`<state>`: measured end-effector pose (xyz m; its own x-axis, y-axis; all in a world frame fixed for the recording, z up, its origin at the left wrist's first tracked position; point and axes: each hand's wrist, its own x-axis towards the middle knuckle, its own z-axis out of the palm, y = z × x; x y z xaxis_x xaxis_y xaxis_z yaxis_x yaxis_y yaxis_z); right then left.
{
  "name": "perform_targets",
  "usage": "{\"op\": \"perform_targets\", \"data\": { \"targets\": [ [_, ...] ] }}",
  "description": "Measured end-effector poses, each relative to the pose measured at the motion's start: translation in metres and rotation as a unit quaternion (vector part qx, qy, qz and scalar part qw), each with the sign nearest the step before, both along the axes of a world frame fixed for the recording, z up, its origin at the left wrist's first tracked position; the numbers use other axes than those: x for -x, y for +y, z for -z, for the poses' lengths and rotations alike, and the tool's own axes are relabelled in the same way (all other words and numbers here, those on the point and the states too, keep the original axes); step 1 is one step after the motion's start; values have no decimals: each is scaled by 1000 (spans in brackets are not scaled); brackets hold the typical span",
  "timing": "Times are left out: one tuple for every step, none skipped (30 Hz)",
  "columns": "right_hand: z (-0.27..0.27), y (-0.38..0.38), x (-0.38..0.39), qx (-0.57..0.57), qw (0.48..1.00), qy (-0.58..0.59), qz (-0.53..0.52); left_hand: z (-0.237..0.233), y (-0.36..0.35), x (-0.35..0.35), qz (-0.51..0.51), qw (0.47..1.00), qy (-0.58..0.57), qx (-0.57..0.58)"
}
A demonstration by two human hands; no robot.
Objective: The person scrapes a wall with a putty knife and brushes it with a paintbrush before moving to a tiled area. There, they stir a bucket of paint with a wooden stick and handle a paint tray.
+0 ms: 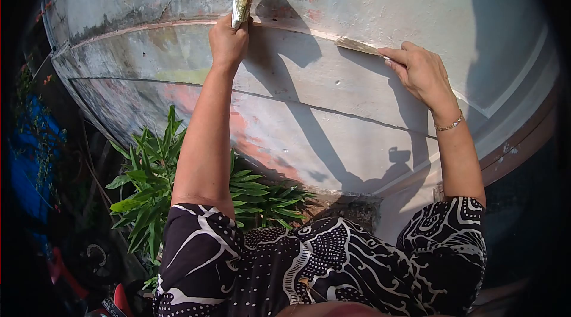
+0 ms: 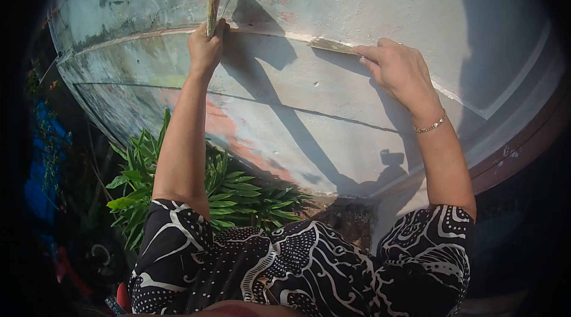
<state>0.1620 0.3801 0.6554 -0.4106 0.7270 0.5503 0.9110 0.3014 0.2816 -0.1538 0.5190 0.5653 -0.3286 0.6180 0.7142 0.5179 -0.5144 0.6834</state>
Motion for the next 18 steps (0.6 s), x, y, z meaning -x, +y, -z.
{"op": "perform_targets", "data": {
  "targets": [
    [0,0,-2,11,1000,8,-6,0,1,1,5,1000,-1,2],
    [1,0,-2,10,1000,15,-7,1,0,2,9,1000,-5,4],
    [1,0,-2,9,1000,20,-9,1,-1,3,8,1000,-5,3],
    [2,0,-2,7,1000,25,-9,0,-2,2,8,1000,-6,2],
    [8,3,0,-3,999,34,-24,-1,-3,1,10,1000,-6,0],
    [17,9,5,-14,998,43,-40,-2,-3,0,13,1000,-10,1],
    [24,13,12,-26,997,54,-57,-1,-4,0,16,1000,-13,2],
    [25,15,20,-36,995,70,-68,-1,-4,1,17,1000,-16,1],
    [27,17,28,-46,992,86,-80,-1,-4,1,19,1000,-16,1],
    [26,19,34,-56,989,100,-93,-1,-4,1,20,1000,-18,0],
    [22,18,37,-76,989,78,-98,-1,-4,0,20,1000,-20,-1],
    [18,16,41,-96,988,57,-102,-1,-4,0,16,1000,-16,-3],
    [15,14,44,-116,987,36,-106,0,-4,0,11,1000,-10,-4],
    [15,12,46,-123,987,46,-87,0,-3,0,8,1000,-5,-6],
    [15,10,49,-131,988,56,-68,1,-2,0,0,1000,-1,-8],
    [16,8,51,-139,987,66,-49,1,-2,0,-1,1000,-3,-9],
    [21,8,55,-125,987,84,-48,1,-2,0,-3,1000,-4,-10],
    [32,7,59,-109,988,102,-46,2,-2,0,-2,1000,-3,-9]
  ]
}}
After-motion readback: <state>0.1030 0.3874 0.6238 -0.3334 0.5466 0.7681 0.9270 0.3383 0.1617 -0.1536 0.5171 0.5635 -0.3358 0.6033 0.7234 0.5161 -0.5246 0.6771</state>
